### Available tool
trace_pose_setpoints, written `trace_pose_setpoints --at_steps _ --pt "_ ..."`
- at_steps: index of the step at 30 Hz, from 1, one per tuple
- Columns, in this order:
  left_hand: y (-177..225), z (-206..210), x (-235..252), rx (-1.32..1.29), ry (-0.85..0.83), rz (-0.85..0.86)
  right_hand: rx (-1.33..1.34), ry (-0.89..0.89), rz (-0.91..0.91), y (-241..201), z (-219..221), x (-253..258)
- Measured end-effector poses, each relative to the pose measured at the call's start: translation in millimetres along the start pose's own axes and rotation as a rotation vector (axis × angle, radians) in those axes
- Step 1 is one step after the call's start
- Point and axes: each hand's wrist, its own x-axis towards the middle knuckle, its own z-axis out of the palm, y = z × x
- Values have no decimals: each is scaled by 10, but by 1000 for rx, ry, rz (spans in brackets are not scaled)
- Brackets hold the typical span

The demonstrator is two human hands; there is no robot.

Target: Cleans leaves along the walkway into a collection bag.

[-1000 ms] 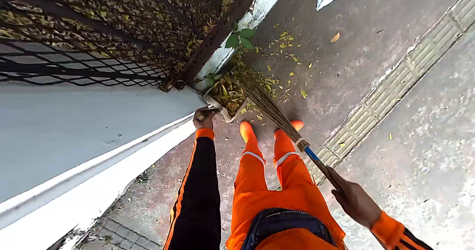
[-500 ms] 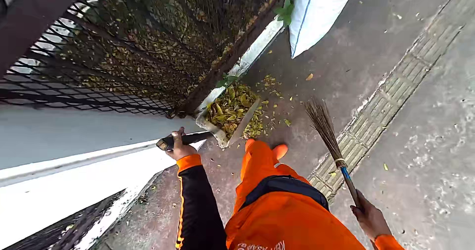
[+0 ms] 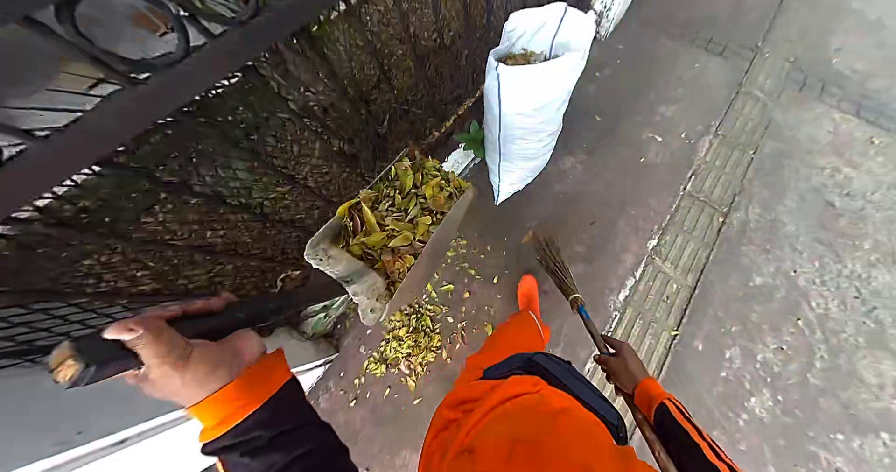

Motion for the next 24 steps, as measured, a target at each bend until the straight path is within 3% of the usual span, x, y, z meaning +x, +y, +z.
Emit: trace_pose_setpoints --at_steps 8,13,24 --pt "175 2084 -54 -34 -90 -14 -99 42 -77 -471 -1562 519" --pt "88 3363 -175 -16 -145 28 -21 108 -105 -773 -2405 962" --pt "-1044 6227 -883 165 -205 305 -89 24 -160 -1636 -4535 2469"
